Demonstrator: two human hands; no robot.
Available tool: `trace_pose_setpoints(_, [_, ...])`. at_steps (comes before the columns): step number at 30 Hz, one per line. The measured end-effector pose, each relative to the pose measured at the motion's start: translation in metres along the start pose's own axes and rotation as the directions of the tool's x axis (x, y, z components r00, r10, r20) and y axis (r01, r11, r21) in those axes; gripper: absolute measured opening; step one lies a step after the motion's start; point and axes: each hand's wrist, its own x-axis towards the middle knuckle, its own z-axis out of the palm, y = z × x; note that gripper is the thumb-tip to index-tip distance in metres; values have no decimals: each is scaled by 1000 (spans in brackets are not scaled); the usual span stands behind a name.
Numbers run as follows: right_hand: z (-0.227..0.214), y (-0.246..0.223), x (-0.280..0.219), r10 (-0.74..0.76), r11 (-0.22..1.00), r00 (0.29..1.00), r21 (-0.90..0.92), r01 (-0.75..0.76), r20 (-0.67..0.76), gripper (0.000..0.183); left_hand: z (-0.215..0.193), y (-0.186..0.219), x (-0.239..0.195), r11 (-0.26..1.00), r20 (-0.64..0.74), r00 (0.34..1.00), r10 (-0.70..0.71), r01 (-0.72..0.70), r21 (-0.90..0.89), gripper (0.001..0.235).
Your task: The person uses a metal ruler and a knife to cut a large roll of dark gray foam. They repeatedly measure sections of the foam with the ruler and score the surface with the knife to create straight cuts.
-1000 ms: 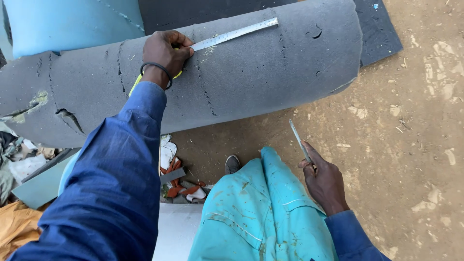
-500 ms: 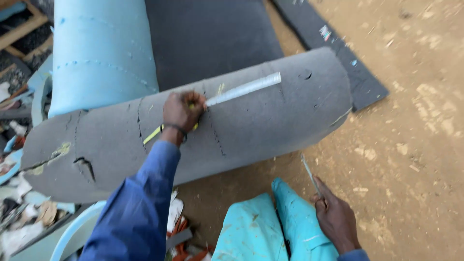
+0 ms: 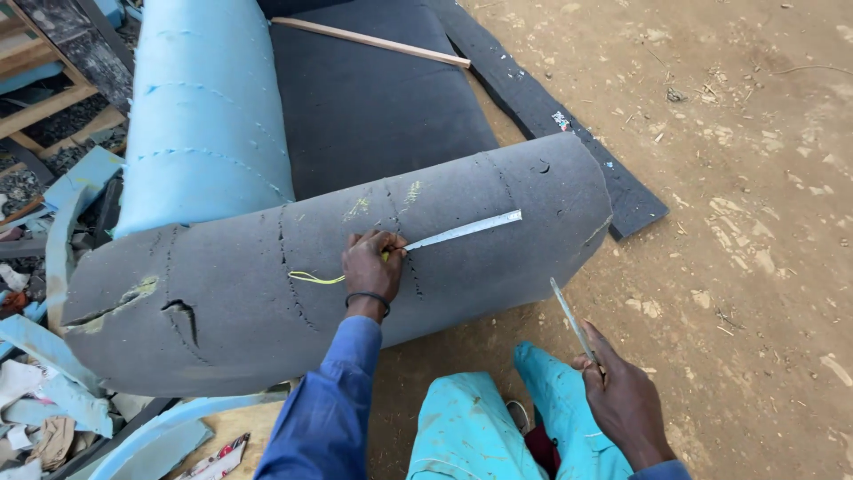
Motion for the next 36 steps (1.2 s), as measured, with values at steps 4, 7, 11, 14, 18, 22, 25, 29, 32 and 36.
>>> trace_pose_setpoints(4, [0,-12,-14,19,1000,999,-4,-19,-34,65,3,-4,0,1000,5,1000,-8,8,-26,12])
trace_pose_setpoints(7, [8,-22,-21,6,1000,997,9,-5,-71,51,7,-8,3,1000,-2,1000,-1,1,-29,12])
trace_pose_setpoints(11, [17,-42,-34,26,999,999,-29,-27,-29,39,9,-11,2,999,12,1000,-12,12,-36,13])
trace_pose_setpoints(14, [21,-51,-36,39,999,999,24,-39,12,42,15,-15,6,999,23,999,-25,25,-23,8])
trace_pose_setpoints(18, [19,-65,-36,17,1000,1000,-24,-17,3,29,14,-13,4,999,18,999,-33,33,-33,10])
trace_pose_setpoints(22, [21,-70,-20,-23,997,998,78,27,-52,36,15,-13,2,1000,-1,1000,-14,14,-26,12])
trace_pose_setpoints(25, [33,-62,4,-98,989,985,94,113,-145,35,16,-15,3,999,-15,1000,-8,7,-33,12])
trace_pose_setpoints(29, [39,-58,33,-157,979,944,79,187,-289,29,15,-15,3,999,8,1000,1,0,-47,10])
trace_pose_setpoints(32, [36,-55,57,-182,975,920,55,213,-347,15,16,-20,5,999,1,1000,19,-19,-38,12])
trace_pose_setpoints(36, [23,-56,80,-184,978,930,37,206,-318,23,13,-24,7,999,1,1000,18,-18,30,12])
